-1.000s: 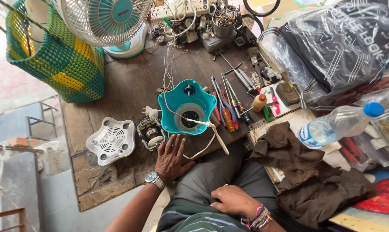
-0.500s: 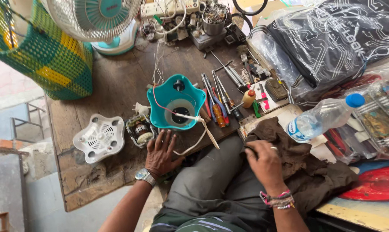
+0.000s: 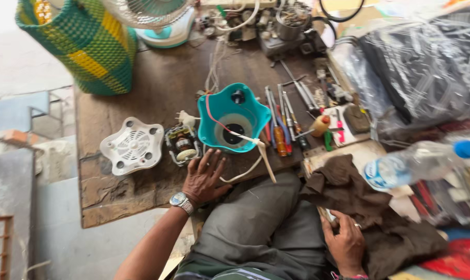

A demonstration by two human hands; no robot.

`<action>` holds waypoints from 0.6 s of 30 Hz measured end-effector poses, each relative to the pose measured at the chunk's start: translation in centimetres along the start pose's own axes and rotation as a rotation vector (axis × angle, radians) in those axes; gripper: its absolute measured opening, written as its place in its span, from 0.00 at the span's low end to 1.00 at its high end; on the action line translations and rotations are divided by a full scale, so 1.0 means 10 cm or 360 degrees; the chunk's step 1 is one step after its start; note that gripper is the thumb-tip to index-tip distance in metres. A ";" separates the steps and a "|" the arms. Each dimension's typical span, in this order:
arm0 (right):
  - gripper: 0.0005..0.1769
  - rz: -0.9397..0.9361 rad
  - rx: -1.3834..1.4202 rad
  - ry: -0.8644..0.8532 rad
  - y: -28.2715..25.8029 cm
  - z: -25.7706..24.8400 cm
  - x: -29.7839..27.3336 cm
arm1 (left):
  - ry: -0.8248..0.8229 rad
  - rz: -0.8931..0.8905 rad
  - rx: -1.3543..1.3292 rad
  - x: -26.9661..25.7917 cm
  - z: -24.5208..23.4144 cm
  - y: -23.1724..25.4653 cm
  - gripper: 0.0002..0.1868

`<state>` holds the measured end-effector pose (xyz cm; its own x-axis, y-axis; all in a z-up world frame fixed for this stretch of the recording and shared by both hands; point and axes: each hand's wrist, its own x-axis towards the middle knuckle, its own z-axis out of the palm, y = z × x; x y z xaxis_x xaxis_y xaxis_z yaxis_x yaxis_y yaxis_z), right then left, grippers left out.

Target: The person disassembles a small electric fan by removing screws from the base, separating the casing, and extracting the motor. They then use a screwdriver to adjust the motor shaft.

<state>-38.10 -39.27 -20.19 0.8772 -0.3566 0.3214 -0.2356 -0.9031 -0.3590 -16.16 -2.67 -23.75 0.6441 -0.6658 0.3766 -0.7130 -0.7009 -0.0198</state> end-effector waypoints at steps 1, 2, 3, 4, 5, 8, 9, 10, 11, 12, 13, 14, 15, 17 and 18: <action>0.17 -0.0049 -0.0053 -0.0004 -0.02 0.04 0.02 | 0.0007 0.0009 0.0013 0.01 0.00 -0.02 0.45; 0.17 -0.0027 -0.0119 -0.0029 -0.02 0.09 0.04 | 0.0013 0.0018 0.0025 0.02 -0.01 -0.03 0.45; 0.18 -0.0006 -0.0189 -0.0055 0.00 0.12 0.06 | 0.0017 0.0021 0.0009 0.02 -0.01 -0.04 0.45; 0.18 0.0013 -0.0259 -0.0080 0.05 0.16 0.06 | 0.0021 0.0024 -0.0007 0.02 -0.01 -0.04 0.45; 0.18 -0.0022 -0.0272 -0.0003 0.09 0.23 0.04 | 0.0022 0.0030 -0.0022 0.02 -0.02 -0.04 0.45; 0.17 -0.0038 -0.0175 0.0163 0.37 0.54 -0.12 | 0.0017 0.0020 -0.0039 0.03 -0.03 -0.05 0.43; 0.16 0.0012 -0.0065 0.0152 0.53 0.63 -0.20 | 0.0018 0.0023 -0.0029 0.02 -0.01 -0.04 0.43; 0.15 0.0063 0.0044 0.0140 0.69 0.73 -0.28 | 0.0018 0.0025 -0.0019 0.01 0.01 -0.05 0.43; 0.15 0.0145 0.0081 0.0100 0.83 0.83 -0.35 | 0.0023 0.0028 -0.0010 0.01 0.04 -0.06 0.42; 0.15 0.0237 0.0126 0.0050 0.95 0.92 -0.37 | 0.0036 0.0021 -0.0026 -0.02 0.06 -0.05 0.41; 0.15 0.0324 0.0147 -0.0014 0.99 1.00 -0.32 | 0.0058 0.0026 -0.0035 -0.03 0.07 -0.05 0.40; 0.14 0.0427 0.0145 -0.0079 1.05 1.07 -0.25 | 0.0079 0.0031 -0.0044 -0.05 0.08 -0.05 0.39; 0.14 0.0535 0.0144 -0.0132 1.09 1.13 -0.17 | 0.0074 0.0031 -0.0047 -0.05 0.09 -0.06 0.40; 0.14 0.0723 0.0099 -0.0217 1.15 1.24 0.04 | 0.0059 0.0039 -0.0052 -0.07 0.11 -0.08 0.40; 0.14 0.0808 0.0092 -0.0264 1.13 1.32 0.14 | 0.0055 0.0029 -0.0066 -0.08 0.13 -0.08 0.39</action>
<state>-33.99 -46.80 -35.36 0.7143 -0.6983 -0.0459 -0.6280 -0.6107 -0.4823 -15.73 -1.93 -25.21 0.6217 -0.6685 0.4082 -0.7357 -0.6773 0.0112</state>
